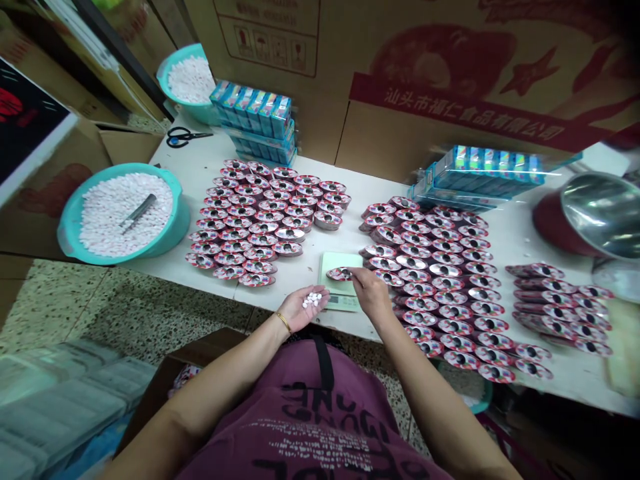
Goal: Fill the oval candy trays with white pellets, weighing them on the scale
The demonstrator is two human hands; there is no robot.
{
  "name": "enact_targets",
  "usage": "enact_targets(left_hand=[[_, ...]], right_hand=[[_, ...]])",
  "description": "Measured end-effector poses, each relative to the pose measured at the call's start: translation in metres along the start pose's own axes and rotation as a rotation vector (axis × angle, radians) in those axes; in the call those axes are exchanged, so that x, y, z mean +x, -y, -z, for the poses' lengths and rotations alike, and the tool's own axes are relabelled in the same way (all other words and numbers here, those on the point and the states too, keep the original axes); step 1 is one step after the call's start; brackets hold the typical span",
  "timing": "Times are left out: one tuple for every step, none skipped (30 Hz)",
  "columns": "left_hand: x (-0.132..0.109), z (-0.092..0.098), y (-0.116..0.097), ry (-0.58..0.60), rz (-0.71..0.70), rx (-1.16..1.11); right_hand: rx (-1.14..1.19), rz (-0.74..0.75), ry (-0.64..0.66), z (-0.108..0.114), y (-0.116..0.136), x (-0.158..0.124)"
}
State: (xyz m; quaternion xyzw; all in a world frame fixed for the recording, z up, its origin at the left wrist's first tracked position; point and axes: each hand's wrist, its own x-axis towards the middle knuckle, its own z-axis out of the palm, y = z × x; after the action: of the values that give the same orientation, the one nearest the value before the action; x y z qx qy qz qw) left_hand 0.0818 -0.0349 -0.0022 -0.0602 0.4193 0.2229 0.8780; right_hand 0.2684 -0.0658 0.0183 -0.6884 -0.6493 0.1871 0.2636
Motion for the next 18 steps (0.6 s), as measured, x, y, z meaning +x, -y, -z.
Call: enact_targets(left_hand=[[-0.002,0.002,0.002,0.016,0.01,0.006],[-0.004,0.005,0.005,0.035,0.024,0.017],[-0.006,0.008,0.008,0.056,0.044,0.032],[-0.008,0.011,0.012,0.071,0.063,0.049],[-0.01,0.015,0.016,0.08,0.081,0.066],[-0.011,0.018,0.02,0.083,0.095,0.084],[-0.013,0.022,0.023,0.083,0.105,0.1],[-0.014,0.025,0.026,0.088,0.112,0.117],[-0.016,0.027,0.028,0.104,0.118,0.135],[-0.017,0.028,0.029,0.136,0.122,0.155],[-0.019,0.028,0.03,0.179,0.127,0.176],[-0.021,0.028,0.031,0.224,0.132,0.199],[-0.022,0.028,0.032,0.264,0.14,0.225],[-0.023,0.027,0.033,0.295,0.152,0.256],[-0.023,0.027,0.034,0.312,0.167,0.288],[-0.024,0.027,0.035,0.319,0.184,0.32],[-0.024,0.027,0.036,0.319,0.2,0.349],[-0.024,0.027,0.036,0.316,0.209,0.373]], right_hand=[[0.023,-0.008,-0.002,-0.001,0.005,-0.006],[0.048,0.002,0.021,-0.003,0.012,-0.014],[0.066,0.031,0.068,-0.006,0.021,-0.023],[0.071,0.068,0.132,-0.01,0.029,-0.033],[0.064,0.104,0.2,-0.015,0.038,-0.043],[0.051,0.129,0.261,-0.02,0.045,-0.052],[0.04,0.139,0.308,-0.025,0.05,-0.06],[0.036,0.134,0.336,-0.029,0.054,-0.066],[0.046,0.117,0.349,-0.032,0.055,-0.071],[0.069,0.094,0.359,-0.035,0.055,-0.074],[0.099,0.065,0.364,-0.036,0.053,-0.076],[0.129,0.028,0.37,-0.035,0.05,-0.076],[0.155,-0.009,0.38,-0.034,0.047,-0.076],[0.177,-0.036,0.4,-0.033,0.044,-0.076],[0.196,-0.044,0.432,-0.03,0.042,-0.075],[0.212,-0.036,0.468,-0.028,0.04,-0.074],[0.225,-0.018,0.503,-0.026,0.039,-0.073],[0.236,-0.002,0.535,-0.023,0.038,-0.073]])
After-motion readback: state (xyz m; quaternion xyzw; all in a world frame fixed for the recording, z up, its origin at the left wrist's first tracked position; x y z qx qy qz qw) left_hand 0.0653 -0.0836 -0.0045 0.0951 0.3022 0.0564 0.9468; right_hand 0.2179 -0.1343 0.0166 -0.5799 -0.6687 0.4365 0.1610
